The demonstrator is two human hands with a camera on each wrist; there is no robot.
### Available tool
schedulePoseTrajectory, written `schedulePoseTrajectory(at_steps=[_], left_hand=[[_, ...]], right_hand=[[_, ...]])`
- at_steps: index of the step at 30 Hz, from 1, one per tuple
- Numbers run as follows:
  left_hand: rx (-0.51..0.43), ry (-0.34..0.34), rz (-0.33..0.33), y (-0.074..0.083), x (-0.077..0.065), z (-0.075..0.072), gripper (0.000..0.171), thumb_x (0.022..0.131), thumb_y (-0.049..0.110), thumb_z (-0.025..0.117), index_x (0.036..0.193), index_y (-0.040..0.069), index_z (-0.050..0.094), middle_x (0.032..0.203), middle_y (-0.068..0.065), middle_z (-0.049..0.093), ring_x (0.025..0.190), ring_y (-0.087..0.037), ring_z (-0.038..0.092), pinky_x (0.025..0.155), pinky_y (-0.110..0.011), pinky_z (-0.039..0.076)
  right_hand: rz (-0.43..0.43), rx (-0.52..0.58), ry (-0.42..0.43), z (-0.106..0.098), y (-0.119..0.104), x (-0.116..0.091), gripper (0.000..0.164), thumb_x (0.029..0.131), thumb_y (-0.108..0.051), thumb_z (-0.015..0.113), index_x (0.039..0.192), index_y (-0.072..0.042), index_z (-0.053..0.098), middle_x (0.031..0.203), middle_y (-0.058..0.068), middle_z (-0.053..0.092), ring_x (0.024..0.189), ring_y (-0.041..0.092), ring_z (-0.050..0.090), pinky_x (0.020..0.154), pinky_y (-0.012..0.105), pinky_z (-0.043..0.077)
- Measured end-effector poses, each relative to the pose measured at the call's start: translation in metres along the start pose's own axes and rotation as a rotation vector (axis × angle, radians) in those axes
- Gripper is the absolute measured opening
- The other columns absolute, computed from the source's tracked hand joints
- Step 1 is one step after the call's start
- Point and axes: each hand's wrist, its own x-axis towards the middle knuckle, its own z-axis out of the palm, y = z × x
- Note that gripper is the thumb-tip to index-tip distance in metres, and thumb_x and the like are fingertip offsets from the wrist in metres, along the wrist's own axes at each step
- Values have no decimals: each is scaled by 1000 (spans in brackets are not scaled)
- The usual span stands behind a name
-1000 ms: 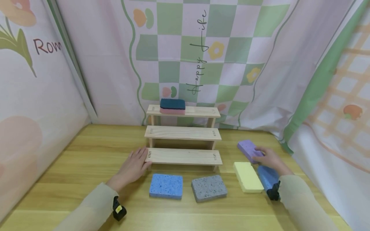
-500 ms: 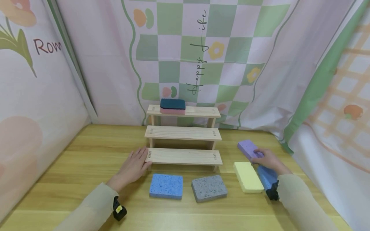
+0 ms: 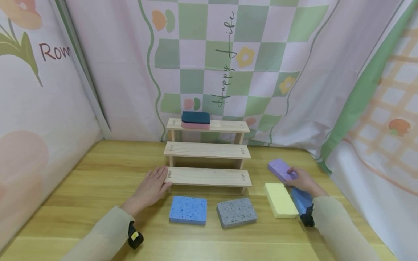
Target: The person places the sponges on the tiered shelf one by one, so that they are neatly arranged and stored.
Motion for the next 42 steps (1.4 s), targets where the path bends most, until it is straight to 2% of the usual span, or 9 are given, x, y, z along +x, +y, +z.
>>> schedulePoseTrajectory(at_steps=[13, 28, 36, 40, 42], left_hand=[[13, 8, 9, -1, 0, 1, 58, 99, 30, 42, 139, -10, 29, 142, -27, 29, 129, -41, 27, 105, -55, 18], [6, -2, 2, -1, 1, 1, 59, 99, 31, 40, 139, -10, 27, 143, -26, 28, 130, -41, 25, 106, -54, 16], [5, -4, 2, -1, 0, 1, 59, 99, 31, 40, 139, -10, 27, 143, -26, 28, 130, -41, 25, 106, -54, 16], [-1, -1, 2, -1, 0, 2, 59, 99, 32, 40, 139, -10, 27, 143, -26, 28, 130, -41, 25, 106, -54, 16], [-4, 2, -1, -1, 0, 2, 59, 99, 31, 41, 139, -10, 28, 143, -26, 28, 130, -41, 25, 106, -54, 16]], right_hand=[[29, 51, 10, 0, 2, -2, 45, 71, -13, 73, 103, 10, 51, 107, 38, 50, 96, 47, 49, 83, 58, 38], [56, 55, 12, -11, 2, -3, 44, 76, -14, 69, 108, 10, 51, 110, 36, 49, 96, 45, 48, 81, 57, 39], [55, 84, 26, -24, -8, -4, 45, 79, -14, 66, 114, 7, 48, 115, 41, 43, 100, 51, 45, 83, 61, 37], [29, 73, 60, -31, -12, -1, 43, 80, -14, 65, 115, 7, 49, 115, 40, 45, 100, 51, 45, 82, 61, 37], [-16, 66, 101, -34, -14, 2, 41, 79, -11, 66, 113, 8, 51, 112, 38, 48, 99, 49, 47, 82, 58, 38]])
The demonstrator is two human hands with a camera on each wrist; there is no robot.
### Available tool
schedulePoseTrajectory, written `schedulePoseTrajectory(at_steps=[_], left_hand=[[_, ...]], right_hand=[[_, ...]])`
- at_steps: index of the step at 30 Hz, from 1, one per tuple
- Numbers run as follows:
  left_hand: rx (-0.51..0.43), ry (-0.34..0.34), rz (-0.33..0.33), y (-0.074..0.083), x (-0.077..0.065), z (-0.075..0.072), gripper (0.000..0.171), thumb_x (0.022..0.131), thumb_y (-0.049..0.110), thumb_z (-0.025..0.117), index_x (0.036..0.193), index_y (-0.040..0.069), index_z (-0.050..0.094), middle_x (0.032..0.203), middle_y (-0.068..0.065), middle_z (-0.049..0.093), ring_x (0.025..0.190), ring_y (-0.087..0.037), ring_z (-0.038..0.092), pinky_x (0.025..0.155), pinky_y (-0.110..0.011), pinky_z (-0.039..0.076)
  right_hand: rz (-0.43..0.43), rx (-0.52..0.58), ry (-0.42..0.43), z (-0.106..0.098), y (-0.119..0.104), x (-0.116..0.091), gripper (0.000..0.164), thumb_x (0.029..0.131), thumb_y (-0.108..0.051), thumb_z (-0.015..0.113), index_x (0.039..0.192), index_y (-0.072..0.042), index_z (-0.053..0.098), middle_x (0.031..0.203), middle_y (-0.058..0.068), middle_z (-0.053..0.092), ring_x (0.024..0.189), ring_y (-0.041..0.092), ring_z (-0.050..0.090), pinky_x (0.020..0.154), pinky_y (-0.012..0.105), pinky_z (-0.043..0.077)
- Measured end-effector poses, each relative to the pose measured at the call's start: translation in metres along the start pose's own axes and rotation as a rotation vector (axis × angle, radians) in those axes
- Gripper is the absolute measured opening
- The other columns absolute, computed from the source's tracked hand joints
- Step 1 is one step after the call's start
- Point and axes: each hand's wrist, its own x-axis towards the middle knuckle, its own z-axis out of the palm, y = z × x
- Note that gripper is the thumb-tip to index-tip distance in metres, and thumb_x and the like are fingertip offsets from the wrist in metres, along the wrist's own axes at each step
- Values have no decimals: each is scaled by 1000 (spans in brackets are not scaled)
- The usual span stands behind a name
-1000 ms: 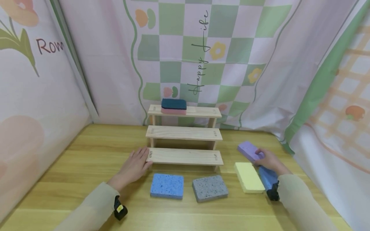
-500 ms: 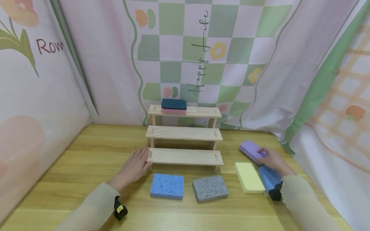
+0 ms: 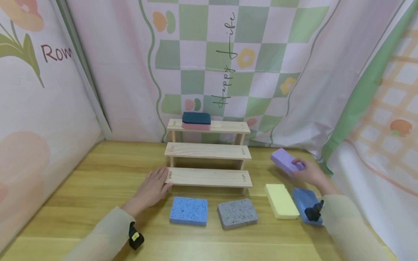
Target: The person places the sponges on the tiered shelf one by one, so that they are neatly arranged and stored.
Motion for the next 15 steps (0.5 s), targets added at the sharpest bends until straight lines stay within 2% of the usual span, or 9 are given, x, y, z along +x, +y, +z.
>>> schedulePoseTrajectory(at_steps=[5, 12, 15], left_hand=[[4, -1, 0, 0, 0, -1, 58, 99, 30, 41, 139, -11, 28, 143, -27, 27, 130, -41, 24, 106, -54, 16], [11, -3, 0, 0, 0, -2, 58, 99, 29, 41, 139, -11, 28, 142, -27, 28, 130, -41, 25, 106, -54, 16], [12, -2, -2, -1, 0, -1, 58, 99, 29, 41, 139, -10, 27, 142, -27, 28, 130, -41, 25, 106, -54, 16]], right_hand=[[-65, 2, 43, -8, -11, 6, 40, 78, -7, 66, 111, 10, 52, 109, 36, 51, 97, 46, 49, 82, 54, 38], [-25, 1, 0, -20, -37, 10, 46, 82, -14, 66, 119, 8, 48, 116, 37, 46, 97, 45, 48, 78, 53, 40], [-25, 5, -5, -24, -45, 11, 47, 83, -14, 65, 121, 8, 47, 119, 37, 44, 100, 46, 46, 80, 56, 39]])
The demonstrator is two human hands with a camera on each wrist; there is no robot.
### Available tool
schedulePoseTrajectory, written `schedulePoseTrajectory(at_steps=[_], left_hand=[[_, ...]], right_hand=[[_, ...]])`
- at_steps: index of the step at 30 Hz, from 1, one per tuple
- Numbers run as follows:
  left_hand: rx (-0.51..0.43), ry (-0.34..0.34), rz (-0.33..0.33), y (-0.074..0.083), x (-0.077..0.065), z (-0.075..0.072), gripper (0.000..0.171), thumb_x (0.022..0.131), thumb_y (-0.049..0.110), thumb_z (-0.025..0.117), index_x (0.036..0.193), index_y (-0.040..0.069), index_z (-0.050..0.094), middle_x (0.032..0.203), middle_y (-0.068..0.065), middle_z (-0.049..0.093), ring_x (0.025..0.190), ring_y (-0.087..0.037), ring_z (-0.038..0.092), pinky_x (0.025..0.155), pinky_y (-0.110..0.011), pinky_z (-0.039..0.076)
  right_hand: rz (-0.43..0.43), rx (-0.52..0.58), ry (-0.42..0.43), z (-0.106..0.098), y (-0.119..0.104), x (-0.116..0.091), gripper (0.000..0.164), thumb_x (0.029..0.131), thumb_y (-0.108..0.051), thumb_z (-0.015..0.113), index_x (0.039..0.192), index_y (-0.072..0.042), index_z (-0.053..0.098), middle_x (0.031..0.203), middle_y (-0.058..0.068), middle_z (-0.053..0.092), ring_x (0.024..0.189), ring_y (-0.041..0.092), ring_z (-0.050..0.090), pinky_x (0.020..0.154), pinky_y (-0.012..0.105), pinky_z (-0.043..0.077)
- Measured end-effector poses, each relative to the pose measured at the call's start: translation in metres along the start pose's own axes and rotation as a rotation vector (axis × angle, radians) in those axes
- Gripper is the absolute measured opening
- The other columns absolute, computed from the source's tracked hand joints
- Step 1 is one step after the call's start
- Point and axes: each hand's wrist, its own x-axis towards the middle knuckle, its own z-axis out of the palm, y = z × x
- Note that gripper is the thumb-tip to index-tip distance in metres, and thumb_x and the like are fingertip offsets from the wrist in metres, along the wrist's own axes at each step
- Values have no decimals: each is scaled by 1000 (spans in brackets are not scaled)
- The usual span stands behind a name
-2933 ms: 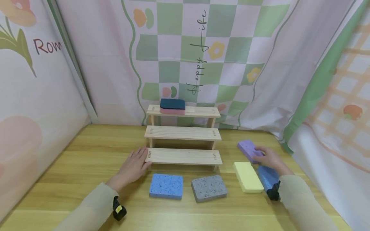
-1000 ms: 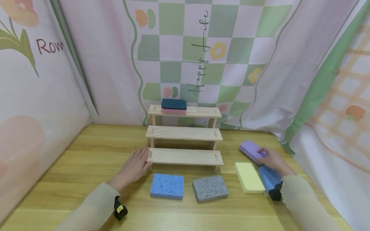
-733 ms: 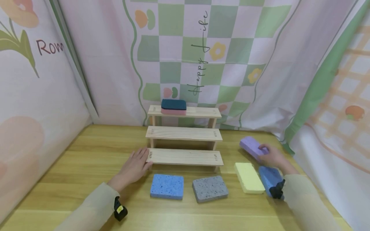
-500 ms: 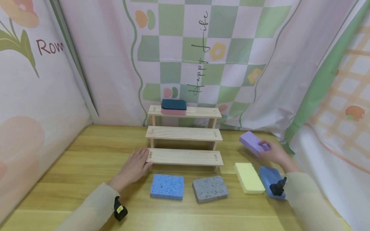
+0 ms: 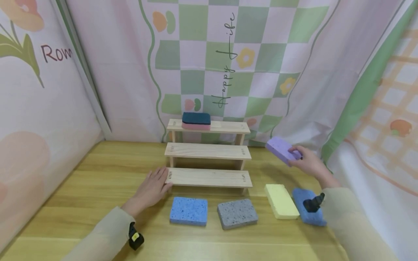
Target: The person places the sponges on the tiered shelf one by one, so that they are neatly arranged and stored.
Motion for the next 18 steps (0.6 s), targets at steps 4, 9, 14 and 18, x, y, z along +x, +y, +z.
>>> schedulePoseTrajectory(at_steps=[4, 9, 14, 18], left_hand=[[-8, 6, 0, 0, 0, 1, 58, 99, 29, 43, 139, -10, 28, 142, -27, 29, 130, -42, 26, 106, -54, 16], [-31, 40, 19, 1, -1, 2, 58, 99, 30, 42, 137, -12, 31, 140, -29, 31, 128, -44, 28, 105, -55, 18], [-36, 35, 25, 2, -1, 1, 58, 99, 30, 42, 137, -13, 30, 140, -29, 31, 128, -44, 28, 105, -55, 17], [-23, 13, 9, 2, 0, 1, 58, 99, 29, 43, 138, -11, 28, 141, -28, 29, 129, -42, 26, 106, -54, 15]], right_hand=[[-18, -14, 10, -5, -9, 3, 47, 84, -15, 64, 123, 6, 46, 121, 37, 43, 103, 47, 45, 82, 58, 38], [-50, -27, 28, -11, -23, 6, 45, 84, -14, 65, 121, 6, 48, 120, 36, 45, 102, 45, 47, 82, 57, 39], [-58, -17, 28, -14, -37, 9, 44, 84, -13, 65, 121, 6, 48, 122, 34, 44, 103, 44, 45, 84, 57, 38], [-60, -8, 20, -15, -46, 15, 44, 85, -13, 64, 122, 5, 47, 125, 34, 42, 106, 44, 43, 86, 58, 36]])
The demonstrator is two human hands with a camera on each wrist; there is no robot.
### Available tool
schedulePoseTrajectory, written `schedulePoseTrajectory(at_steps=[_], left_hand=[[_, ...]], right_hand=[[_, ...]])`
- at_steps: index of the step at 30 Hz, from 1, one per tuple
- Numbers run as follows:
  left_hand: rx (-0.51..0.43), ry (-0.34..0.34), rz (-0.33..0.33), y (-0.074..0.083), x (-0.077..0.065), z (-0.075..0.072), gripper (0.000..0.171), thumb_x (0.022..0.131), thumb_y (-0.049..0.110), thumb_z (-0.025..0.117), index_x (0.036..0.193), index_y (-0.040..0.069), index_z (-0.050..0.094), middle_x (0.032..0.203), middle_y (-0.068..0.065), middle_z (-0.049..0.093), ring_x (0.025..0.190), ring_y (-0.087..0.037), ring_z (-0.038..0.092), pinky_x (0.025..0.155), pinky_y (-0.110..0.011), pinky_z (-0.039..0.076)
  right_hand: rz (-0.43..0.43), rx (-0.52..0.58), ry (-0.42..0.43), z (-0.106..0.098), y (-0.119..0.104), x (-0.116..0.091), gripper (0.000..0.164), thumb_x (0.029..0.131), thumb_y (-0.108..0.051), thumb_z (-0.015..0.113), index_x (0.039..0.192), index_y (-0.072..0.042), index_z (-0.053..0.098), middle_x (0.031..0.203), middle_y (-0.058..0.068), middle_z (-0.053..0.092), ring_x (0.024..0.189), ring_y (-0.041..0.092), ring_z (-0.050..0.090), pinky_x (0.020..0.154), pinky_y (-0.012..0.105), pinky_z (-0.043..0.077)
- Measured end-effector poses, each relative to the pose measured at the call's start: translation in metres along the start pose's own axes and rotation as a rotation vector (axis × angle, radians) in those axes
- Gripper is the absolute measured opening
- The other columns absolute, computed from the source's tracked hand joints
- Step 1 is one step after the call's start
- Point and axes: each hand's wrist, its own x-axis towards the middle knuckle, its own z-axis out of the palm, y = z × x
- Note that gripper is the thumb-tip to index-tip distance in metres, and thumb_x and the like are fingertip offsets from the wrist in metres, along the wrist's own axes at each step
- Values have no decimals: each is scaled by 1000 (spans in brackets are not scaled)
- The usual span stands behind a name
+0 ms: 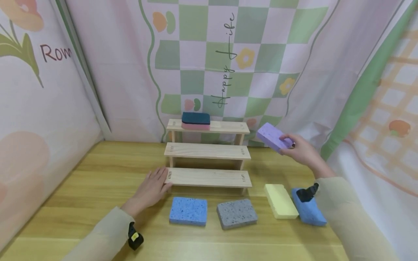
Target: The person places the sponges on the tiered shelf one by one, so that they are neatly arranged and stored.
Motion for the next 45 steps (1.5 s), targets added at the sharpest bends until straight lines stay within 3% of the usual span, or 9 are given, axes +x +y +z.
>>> schedulePoseTrajectory(at_steps=[9, 25, 38, 45], left_hand=[[14, -16, -15, 0, -1, -1, 59, 99, 31, 41, 139, -10, 27, 142, -26, 28, 130, -41, 26, 106, -54, 16], [18, -8, -10, 0, 1, -1, 59, 99, 31, 41, 139, -10, 28, 142, -26, 28, 130, -41, 26, 106, -54, 16], [20, -18, -13, 0, 1, -1, 60, 99, 33, 41, 139, -10, 28, 143, -26, 28, 130, -41, 25, 106, -53, 15], [22, -20, -14, -1, 1, 0, 60, 99, 32, 41, 139, -10, 27, 143, -26, 28, 130, -41, 25, 106, -53, 16]], right_hand=[[-14, 37, -22, 1, -21, 16, 45, 84, -11, 63, 124, 3, 47, 131, 33, 38, 117, 49, 36, 93, 61, 31], [-166, 70, 28, 11, -40, 37, 40, 80, -3, 65, 116, 7, 52, 127, 32, 43, 116, 46, 38, 96, 57, 32], [-232, 89, -26, 25, -51, 55, 38, 81, -1, 65, 116, 6, 54, 132, 29, 40, 120, 43, 36, 99, 54, 31], [-250, 45, -64, 33, -58, 64, 37, 81, -3, 64, 116, 3, 54, 139, 27, 33, 123, 44, 33, 98, 56, 30]])
